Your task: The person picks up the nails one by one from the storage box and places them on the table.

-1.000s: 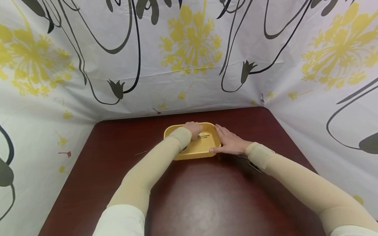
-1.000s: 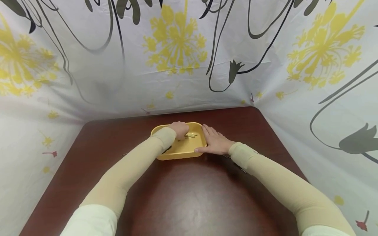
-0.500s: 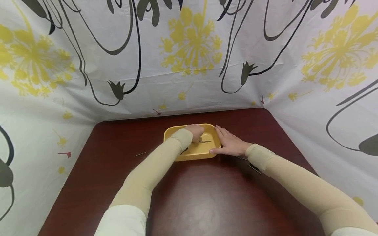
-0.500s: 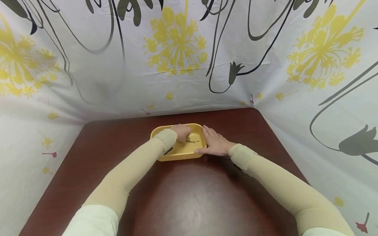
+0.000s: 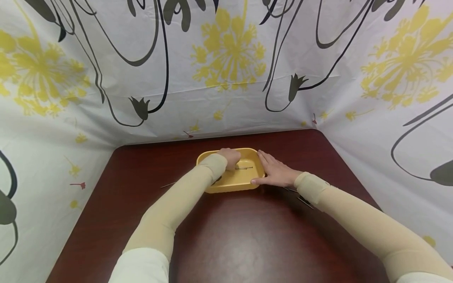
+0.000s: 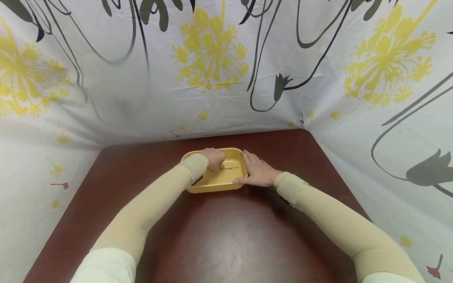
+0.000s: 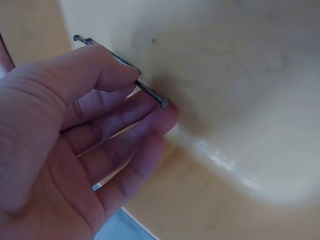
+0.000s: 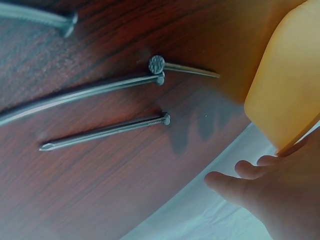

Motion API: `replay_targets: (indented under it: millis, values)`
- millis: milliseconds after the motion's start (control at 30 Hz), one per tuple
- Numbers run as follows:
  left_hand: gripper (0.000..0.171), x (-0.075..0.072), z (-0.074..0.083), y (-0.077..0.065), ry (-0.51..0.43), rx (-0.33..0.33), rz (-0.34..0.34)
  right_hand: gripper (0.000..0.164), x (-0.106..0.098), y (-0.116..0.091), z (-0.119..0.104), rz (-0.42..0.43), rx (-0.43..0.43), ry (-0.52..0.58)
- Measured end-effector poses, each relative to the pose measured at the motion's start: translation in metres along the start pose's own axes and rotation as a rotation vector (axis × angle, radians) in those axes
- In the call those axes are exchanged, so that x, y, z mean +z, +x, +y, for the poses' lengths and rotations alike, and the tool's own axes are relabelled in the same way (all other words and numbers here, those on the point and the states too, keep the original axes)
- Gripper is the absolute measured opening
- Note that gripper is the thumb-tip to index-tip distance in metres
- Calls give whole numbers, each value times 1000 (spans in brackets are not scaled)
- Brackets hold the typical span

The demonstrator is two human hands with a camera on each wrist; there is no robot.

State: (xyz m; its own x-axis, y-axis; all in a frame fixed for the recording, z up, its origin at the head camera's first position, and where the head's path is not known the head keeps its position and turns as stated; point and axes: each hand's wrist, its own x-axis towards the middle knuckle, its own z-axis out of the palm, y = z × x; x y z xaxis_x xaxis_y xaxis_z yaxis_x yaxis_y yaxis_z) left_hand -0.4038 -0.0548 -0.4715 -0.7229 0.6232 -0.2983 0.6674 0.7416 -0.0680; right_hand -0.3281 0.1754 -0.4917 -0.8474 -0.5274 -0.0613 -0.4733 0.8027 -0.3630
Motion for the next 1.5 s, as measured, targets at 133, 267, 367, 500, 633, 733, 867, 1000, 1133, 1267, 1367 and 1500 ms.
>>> replay_targets:
  millis: [133, 267, 367, 500, 633, 733, 867, 1000, 1133, 1267, 1367, 1500]
  values:
    - [19, -4, 2, -7, -7, 3, -10, 128, 0, 1, 1, -1, 0, -6]
    - [25, -6, 2, -12, -24, 16, -28, 128, 0, 0, 1, -9, -3, -10]
    - [26, -6, 1, -15, -36, 23, -29, 128, -1, 0, 0, -11, -6, -13]
    - [28, -6, -1, -20, -49, 33, -10, 127, -1, 0, -1, -7, -13, -18]
    - [29, -7, -3, -26, -79, 42, 17, 126, -1, -1, -1, -1, -22, -21]
    - [26, -8, -4, -31, -96, 50, 32, 126, -1, -2, -2, -4, -13, -12]
    - [23, -9, -4, -38, -111, 64, 47, 127, -1, -3, -1, -12, 6, 3]
    - [24, -9, -3, -45, -117, 93, 75, 127, -1, -3, -2, -11, 6, 3]
    - [23, -9, -4, -51, -93, 135, 112, 126, -1, -2, -2, -4, -4, -4]
    - [19, -12, -4, -61, -70, 154, 142, 127, -1, -2, -2, -2, -5, 6]
    - [19, -15, -5, -69, -55, 149, 161, 128, 0, -1, -1, -8, -1, 10]
    - [21, -19, -7, -82, -82, 124, 179, 128, 0, -1, -1, -10, -4, 11]
